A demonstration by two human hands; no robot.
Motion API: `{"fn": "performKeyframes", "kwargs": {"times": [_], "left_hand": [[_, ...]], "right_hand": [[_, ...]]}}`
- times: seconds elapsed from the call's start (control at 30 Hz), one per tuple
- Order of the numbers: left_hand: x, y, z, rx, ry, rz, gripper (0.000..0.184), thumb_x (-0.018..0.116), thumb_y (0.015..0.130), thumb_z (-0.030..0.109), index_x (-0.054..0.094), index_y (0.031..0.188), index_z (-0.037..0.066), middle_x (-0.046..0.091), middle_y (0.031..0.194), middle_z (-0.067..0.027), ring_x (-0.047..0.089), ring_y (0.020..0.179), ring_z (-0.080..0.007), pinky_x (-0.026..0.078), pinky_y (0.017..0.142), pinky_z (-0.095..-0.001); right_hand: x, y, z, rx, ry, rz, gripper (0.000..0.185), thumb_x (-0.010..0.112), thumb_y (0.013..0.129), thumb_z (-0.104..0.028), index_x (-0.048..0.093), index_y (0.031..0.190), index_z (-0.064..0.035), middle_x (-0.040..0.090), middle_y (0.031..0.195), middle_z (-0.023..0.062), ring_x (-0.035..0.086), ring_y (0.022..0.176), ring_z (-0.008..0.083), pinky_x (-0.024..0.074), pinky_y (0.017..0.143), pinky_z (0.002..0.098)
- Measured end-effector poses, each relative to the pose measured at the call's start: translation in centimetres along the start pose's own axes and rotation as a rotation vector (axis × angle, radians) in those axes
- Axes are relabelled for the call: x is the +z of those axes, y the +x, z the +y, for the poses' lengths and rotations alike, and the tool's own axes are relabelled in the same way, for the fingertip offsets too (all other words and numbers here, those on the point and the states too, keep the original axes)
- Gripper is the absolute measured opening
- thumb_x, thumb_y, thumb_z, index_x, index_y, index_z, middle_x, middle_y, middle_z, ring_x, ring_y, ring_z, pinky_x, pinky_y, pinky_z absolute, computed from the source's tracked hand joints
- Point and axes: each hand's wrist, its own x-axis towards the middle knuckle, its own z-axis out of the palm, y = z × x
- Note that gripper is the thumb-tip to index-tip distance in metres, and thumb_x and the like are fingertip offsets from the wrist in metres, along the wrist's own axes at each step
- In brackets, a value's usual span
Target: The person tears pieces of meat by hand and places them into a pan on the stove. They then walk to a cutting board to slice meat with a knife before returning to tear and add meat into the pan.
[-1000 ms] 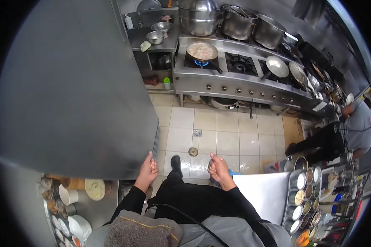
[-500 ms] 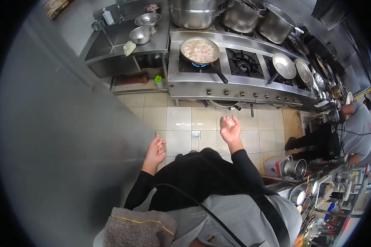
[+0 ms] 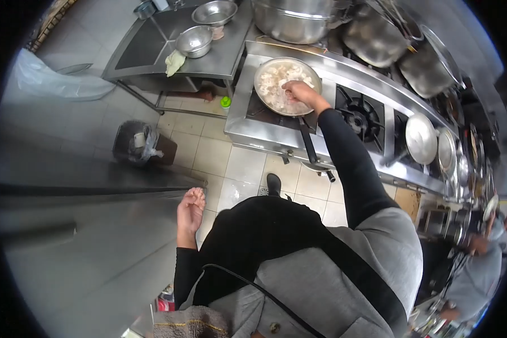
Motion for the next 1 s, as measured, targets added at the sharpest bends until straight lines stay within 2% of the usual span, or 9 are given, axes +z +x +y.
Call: {"fn": "performKeyframes", "kwargs": {"times": [0.03, 0.13, 0.17, 0.23, 0.3, 0.33, 0.47, 0.63, 1.0], "left_hand": [[-1.8, 0.9, -0.5, -0.012, -0.103, -0.128, 0.043, 0.046, 0.077, -0.005, 0.051, 0.12, -0.004, 0.06, 0.121, -0.016, 0.062, 0.105, -0.025, 0.052, 0.091, -0.0318], [3.1, 0.5, -1.1, 0.103, -0.101, -0.1, 0.05, 0.044, 0.08, -0.008, 0.044, 0.13, -0.007, 0.052, 0.134, -0.0206, 0.054, 0.121, -0.03, 0.045, 0.104, -0.0361], [3.9, 1.0, -1.0, 0.088, -0.136, -0.143, 0.052, 0.044, 0.085, -0.008, 0.037, 0.137, -0.008, 0.044, 0.141, -0.0234, 0.045, 0.131, -0.0325, 0.036, 0.112, -0.0386], [6.7, 2.2, -0.6, 0.083, -0.026, -0.099, 0.049, 0.045, 0.091, -0.004, 0.035, 0.138, -0.009, 0.044, 0.141, -0.0237, 0.045, 0.132, -0.0315, 0.036, 0.112, -0.038], [9.4, 3.6, 0.2, 0.109, 0.123, -0.192, 0.049, 0.048, 0.094, 0.0, 0.034, 0.14, -0.009, 0.045, 0.141, -0.0235, 0.047, 0.13, -0.0299, 0.036, 0.112, -0.0367], [10.5, 4.4, 0.8, 0.052, 0.202, -0.199, 0.051, 0.053, 0.095, 0.004, 0.032, 0.141, -0.008, 0.047, 0.14, -0.0221, 0.048, 0.129, -0.0281, 0.037, 0.11, -0.0355], [14.0, 7.3, 1.9, 0.025, 0.317, -0.301, 0.039, 0.053, 0.098, 0.01, 0.045, 0.133, -0.005, 0.06, 0.125, -0.0163, 0.06, 0.114, -0.0213, 0.047, 0.099, -0.0301], [15.3, 9.8, 2.1, 0.06, 0.309, -0.178, 0.008, 0.057, 0.094, 0.004, 0.056, 0.101, -0.001, 0.064, 0.102, -0.0104, 0.065, 0.097, -0.0181, 0.055, 0.089, -0.0297], [17.5, 9.5, 4.1, 0.012, 0.203, -0.313, 0.033, 0.059, 0.092, 0.002, 0.053, 0.122, -0.009, 0.062, 0.116, -0.0171, 0.063, 0.105, -0.0208, 0.053, 0.094, -0.0307]], "right_hand": [[-1.4, 3.5, 1.2, -0.027, -0.162, -0.111, 0.026, 0.05, 0.094, -0.025, 0.062, 0.093, -0.0023, 0.053, 0.07, 0.0014, 0.05, 0.058, 0.011, 0.0424, 0.053, 0.0263], [-2.3, 8.5, 2.5, 0.181, -0.07, -0.248, 0.033, 0.057, 0.088, -0.034, 0.064, 0.088, -0.001, 0.058, 0.067, 0.0105, 0.057, 0.064, 0.0206, 0.0486, 0.061, 0.0348], [-1.1, 6.9, 0.8, 0.187, 0.028, 0.011, 0.037, 0.059, 0.087, -0.034, 0.067, 0.086, 0.0017, 0.064, 0.076, 0.0187, 0.062, 0.072, 0.0272, 0.0504, 0.068, 0.0359], [-2.2, 9.9, 2.5, -0.423, -0.709, -0.021, 0.038, 0.06, 0.086, -0.031, 0.067, 0.093, 0.0054, 0.068, 0.088, 0.0224, 0.065, 0.081, 0.032, 0.0509, 0.076, 0.0379], [-0.4, 5.4, -1.9, -0.426, -0.543, 0.189, 0.037, 0.06, 0.087, -0.025, 0.064, 0.107, 0.0061, 0.069, 0.097, 0.0209, 0.066, 0.089, 0.0306, 0.0508, 0.085, 0.0362], [1.1, 3.3, -3.8, -0.233, -0.153, 0.061, 0.033, 0.06, 0.089, -0.018, 0.062, 0.111, 0.0061, 0.07, 0.1, 0.0147, 0.067, 0.09, 0.0234, 0.0515, 0.083, 0.0327], [8.7, -8.3, -8.6, -0.604, 0.09, -0.577, 0.048, 0.067, 0.088, -0.004, 0.05, 0.133, -0.007, 0.052, 0.133, 0.009, 0.062, 0.101, 0.0168, 0.0496, 0.092, 0.0308], [13.6, -11.5, -8.0, -0.424, 0.391, -0.546, 0.034, 0.063, 0.092, -0.011, 0.056, 0.123, 0.002, 0.065, 0.11, 0.0094, 0.064, 0.094, 0.0157, 0.0531, 0.084, 0.029], [14.7, -10.2, -5.9, 0.093, 1.37, -0.511, 0.024, 0.047, 0.098, -0.023, 0.058, 0.1, -0.0019, 0.064, 0.092, 0.0082, 0.062, 0.074, 0.0188, 0.0524, 0.069, 0.0312]]}}
